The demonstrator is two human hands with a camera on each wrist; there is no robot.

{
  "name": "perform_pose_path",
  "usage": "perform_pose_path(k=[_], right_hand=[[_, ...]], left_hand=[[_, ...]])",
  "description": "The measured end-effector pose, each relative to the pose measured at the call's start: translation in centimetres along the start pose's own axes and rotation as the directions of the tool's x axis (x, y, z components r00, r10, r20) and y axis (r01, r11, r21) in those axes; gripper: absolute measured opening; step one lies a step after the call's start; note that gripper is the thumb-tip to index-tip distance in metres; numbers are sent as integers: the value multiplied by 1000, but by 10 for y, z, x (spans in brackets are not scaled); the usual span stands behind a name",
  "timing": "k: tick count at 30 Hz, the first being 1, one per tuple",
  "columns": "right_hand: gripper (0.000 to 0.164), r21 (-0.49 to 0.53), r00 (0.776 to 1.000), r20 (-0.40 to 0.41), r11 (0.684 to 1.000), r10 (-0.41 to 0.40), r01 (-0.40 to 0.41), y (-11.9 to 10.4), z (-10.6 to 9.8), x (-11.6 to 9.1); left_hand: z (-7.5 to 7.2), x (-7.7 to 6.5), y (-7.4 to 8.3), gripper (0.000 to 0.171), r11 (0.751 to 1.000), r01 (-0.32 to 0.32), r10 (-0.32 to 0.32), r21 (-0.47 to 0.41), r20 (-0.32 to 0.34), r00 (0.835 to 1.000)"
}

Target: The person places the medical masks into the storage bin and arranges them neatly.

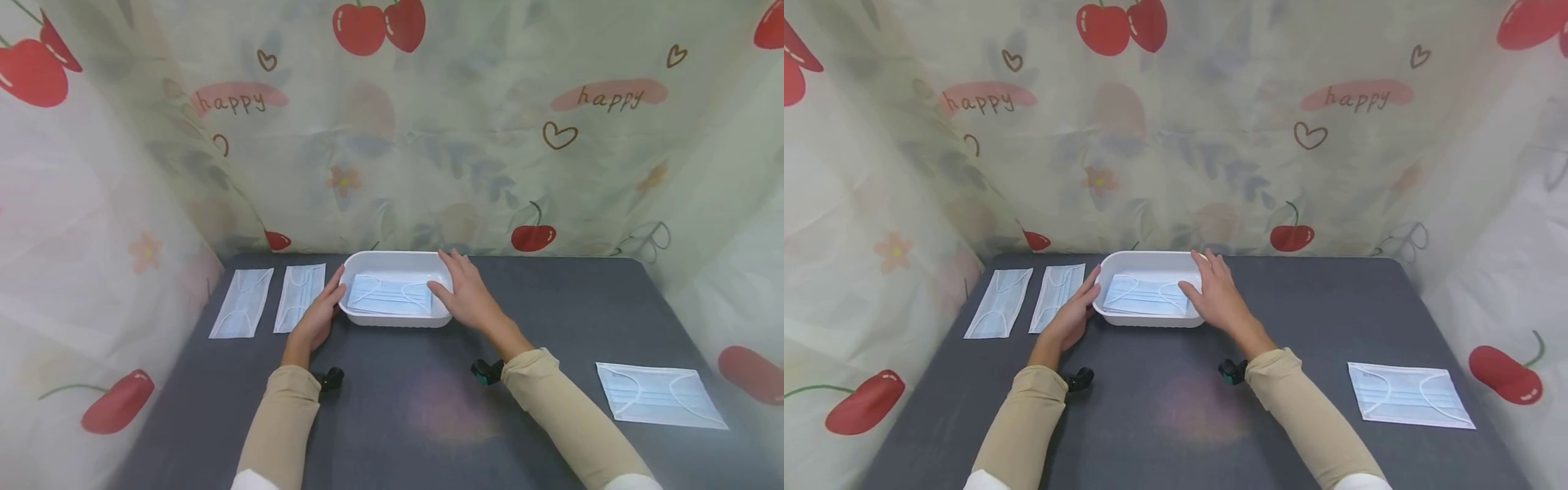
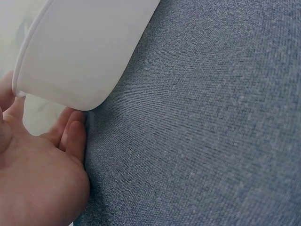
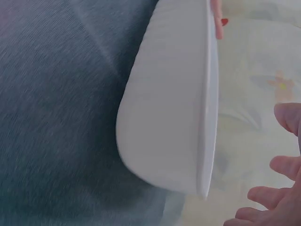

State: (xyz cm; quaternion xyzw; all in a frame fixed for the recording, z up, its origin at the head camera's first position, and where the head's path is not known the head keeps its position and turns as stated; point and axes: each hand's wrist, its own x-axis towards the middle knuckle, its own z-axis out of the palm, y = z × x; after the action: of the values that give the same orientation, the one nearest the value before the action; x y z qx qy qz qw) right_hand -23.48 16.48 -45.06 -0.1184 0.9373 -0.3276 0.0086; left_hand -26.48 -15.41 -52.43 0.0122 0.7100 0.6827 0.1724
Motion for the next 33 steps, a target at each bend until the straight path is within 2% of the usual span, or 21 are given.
perform_pose_path(k=[7, 14, 21, 33], right_hand=[[80, -161, 1000, -18, 987, 1, -4, 8, -2, -6], [86, -296, 1000, -30, 955, 5, -14, 19, -6, -13], [89, -373, 999, -22, 927, 28, -35, 35, -13, -19], [91, -432, 998, -28, 899, 62, -68, 67, -28, -35]], left_hand=[[-3, -1, 0, 54, 1000, -13, 12, 4, 16, 1000], [-2, -2, 0, 54, 1000, -1, 1, 1, 9, 1000], [-2, 0, 1, 53, 1000, 10, -10, -6, 3, 1000], [-3, 0, 2, 53, 1000, 10, -10, -27, 9, 1000]])
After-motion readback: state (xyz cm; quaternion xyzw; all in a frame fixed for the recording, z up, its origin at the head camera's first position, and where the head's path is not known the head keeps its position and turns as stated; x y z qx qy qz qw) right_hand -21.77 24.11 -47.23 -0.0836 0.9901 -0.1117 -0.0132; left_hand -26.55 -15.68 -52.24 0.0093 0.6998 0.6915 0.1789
